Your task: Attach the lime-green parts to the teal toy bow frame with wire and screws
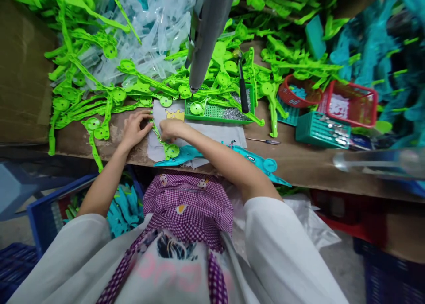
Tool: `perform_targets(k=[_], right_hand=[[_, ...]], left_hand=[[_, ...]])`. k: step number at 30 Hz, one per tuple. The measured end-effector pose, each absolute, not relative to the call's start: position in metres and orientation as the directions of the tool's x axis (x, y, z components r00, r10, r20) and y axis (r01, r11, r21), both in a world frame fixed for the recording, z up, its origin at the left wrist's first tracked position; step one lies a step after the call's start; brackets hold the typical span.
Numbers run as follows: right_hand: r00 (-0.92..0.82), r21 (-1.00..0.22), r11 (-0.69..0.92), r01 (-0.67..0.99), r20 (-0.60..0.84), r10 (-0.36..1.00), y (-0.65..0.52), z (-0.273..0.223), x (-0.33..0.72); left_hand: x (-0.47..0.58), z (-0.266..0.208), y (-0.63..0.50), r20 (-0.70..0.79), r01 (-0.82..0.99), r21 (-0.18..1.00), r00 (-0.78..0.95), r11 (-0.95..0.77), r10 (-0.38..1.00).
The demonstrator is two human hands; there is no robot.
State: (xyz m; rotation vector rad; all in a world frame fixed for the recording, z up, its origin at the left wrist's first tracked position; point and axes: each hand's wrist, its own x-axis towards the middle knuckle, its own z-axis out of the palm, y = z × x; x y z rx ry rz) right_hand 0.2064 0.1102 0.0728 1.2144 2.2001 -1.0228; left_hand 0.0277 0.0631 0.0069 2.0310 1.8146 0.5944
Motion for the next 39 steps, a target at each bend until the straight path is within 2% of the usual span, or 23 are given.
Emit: perform_targets(k=[3, 6, 9, 12, 17, 30, 33, 39], right_hand=[[-0.581, -0.521, 0.310, 0.795, -0.507, 0.637, 0.105, 0.062, 0.226], [-0.541, -0.612, 0.231, 0.757, -0.387, 0.747, 0.093, 0.053, 0.234], [-0.477, -0.592, 0.254, 0.765, -0.255, 0.841, 0.077, 0.046, 0.228], [-0.457, -0.536, 0.300, 0.789, -0.187, 0.870, 0.063, 0.042, 0.217], [-0.425, -0.491, 0.290, 0.821, -0.188, 0.885, 0.054, 0.040, 0.208], [-0.297, -0.319, 0.173, 0.932, -0.396, 0.869, 0.068, 0.055, 0.180], [-0.307, -0.332, 0.184, 0.925, -0.371, 0.876, 0.068, 0.054, 0.179], [-0.435, -0.451, 0.279, 0.848, -0.292, 0.852, 0.050, 0.062, 0.229]], left_hand=[[0.029, 0.009, 0.062, 0.074, 0.835, 0.539, 0.085, -0.112, 0.994], [0.029, 0.009, 0.061, 0.084, 0.822, 0.557, 0.086, -0.118, 0.993], [0.029, 0.008, 0.061, 0.091, 0.813, 0.569, 0.082, -0.119, 0.992], [0.028, 0.007, 0.061, 0.084, 0.810, 0.576, 0.078, -0.113, 0.993], [0.024, 0.008, 0.061, 0.050, 0.798, 0.589, 0.120, -0.126, 0.992], [0.025, 0.016, 0.059, 0.028, 0.807, 0.575, 0.146, -0.135, 0.989], [0.027, 0.018, 0.058, 0.023, 0.815, 0.567, 0.129, -0.119, 0.991], [0.030, 0.020, 0.057, 0.005, 0.816, 0.571, 0.099, -0.084, 0.995]])
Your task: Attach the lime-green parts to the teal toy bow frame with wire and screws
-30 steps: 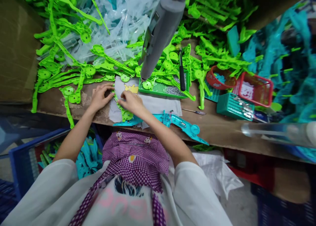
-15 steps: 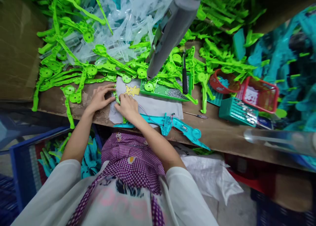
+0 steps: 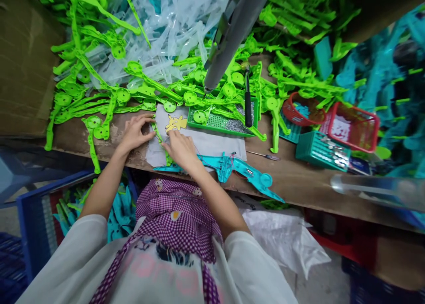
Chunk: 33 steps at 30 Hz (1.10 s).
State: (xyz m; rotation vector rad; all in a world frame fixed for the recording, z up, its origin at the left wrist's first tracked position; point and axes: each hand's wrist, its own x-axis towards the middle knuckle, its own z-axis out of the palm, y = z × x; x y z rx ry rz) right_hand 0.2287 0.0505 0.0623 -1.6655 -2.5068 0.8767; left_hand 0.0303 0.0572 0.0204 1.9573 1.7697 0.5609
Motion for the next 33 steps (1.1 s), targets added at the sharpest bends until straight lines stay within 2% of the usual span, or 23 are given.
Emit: perform_targets(k=[6, 14, 21, 26, 31, 33], right_hand=[[-0.426, -0.359, 0.330, 0.873, -0.232, 0.875, 0.016, 0.063, 0.256], [-0.313, -0.221, 0.247, 0.943, -0.347, 0.884, -0.017, 0.063, 0.251], [-0.494, -0.266, 0.418, 0.869, -0.392, 0.776, -0.016, 0.069, 0.238], [-0.440, -0.235, 0.373, 0.898, -0.410, 0.799, -0.019, 0.059, 0.251], [-0.468, -0.226, 0.410, 0.884, -0.434, 0.770, -0.016, 0.064, 0.255], [-0.479, -0.229, 0.421, 0.878, -0.433, 0.763, -0.014, 0.067, 0.254]], left_hand=[[0.030, 0.015, 0.060, 0.015, 0.818, 0.571, 0.075, -0.070, 0.997], [0.030, 0.017, 0.060, 0.016, 0.813, 0.577, 0.087, -0.080, 0.996], [0.030, 0.018, 0.061, 0.005, 0.822, 0.565, 0.086, -0.074, 0.996], [0.028, 0.016, 0.063, 0.008, 0.819, 0.567, 0.103, -0.089, 0.995], [0.036, 0.023, 0.042, 0.164, 0.833, 0.539, 0.041, -0.125, 0.986], [0.042, 0.027, 0.026, 0.195, 0.852, 0.492, 0.092, -0.179, 0.977]])
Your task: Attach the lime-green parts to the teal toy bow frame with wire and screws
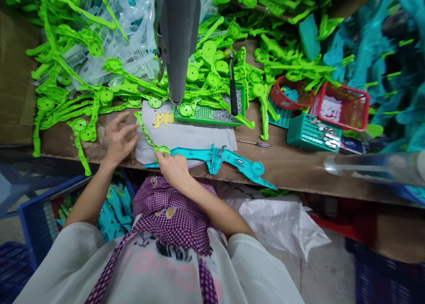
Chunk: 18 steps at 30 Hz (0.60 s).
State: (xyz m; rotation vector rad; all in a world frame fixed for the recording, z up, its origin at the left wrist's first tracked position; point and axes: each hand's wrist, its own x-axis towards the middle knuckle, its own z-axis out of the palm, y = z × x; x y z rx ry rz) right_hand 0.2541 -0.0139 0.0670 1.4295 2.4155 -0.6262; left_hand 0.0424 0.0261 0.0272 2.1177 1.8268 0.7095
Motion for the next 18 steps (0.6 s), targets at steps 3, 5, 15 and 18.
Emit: perform_targets(k=[3, 5, 15, 18], right_hand=[[-0.501, -0.244, 0.438, 0.866, -0.413, 0.761, -0.011, 0.069, 0.255], [-0.497, -0.257, 0.426, 0.867, -0.395, 0.773, -0.009, 0.068, 0.259], [-0.491, -0.301, 0.411, 0.860, -0.273, 0.827, -0.003, 0.062, 0.279], [-0.516, -0.271, 0.448, 0.852, -0.282, 0.809, -0.001, 0.064, 0.278]], left_hand=[[0.050, 0.027, 0.007, 0.121, 0.847, 0.423, 0.301, -0.323, 0.946], [0.051, 0.023, 0.001, 0.106, 0.825, 0.398, 0.393, -0.401, 0.914], [0.048, 0.001, 0.001, 0.349, 0.747, 0.401, 0.411, -0.531, 0.842], [0.051, 0.001, 0.001, 0.371, 0.743, 0.368, 0.434, -0.559, 0.821]])
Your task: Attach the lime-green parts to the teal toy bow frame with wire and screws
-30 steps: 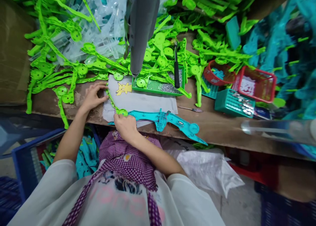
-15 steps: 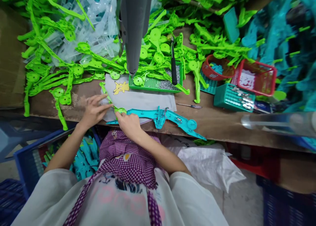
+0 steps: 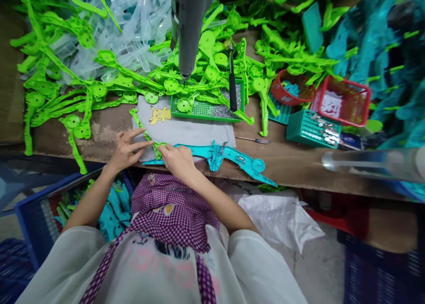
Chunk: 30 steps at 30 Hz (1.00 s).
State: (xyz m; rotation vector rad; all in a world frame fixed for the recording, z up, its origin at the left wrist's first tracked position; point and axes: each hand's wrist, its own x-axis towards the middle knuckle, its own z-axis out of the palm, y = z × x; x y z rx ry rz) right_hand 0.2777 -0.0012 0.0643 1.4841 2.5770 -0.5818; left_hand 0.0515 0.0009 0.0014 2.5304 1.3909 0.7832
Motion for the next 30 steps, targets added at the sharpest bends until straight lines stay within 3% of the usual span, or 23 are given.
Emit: perform_targets(k=[12, 30], right_hand=[[-0.381, -0.276, 0.318, 0.907, -0.217, 0.899, 0.010, 0.049, 0.277], [-0.413, -0.267, 0.358, 0.895, -0.188, 0.891, -0.002, 0.032, 0.282]], left_hand=[[0.047, -0.006, 0.005, 0.347, 0.636, 0.417, 0.549, -0.650, 0.760], [0.053, -0.002, 0.003, 0.270, 0.710, 0.308, 0.573, -0.633, 0.774]])
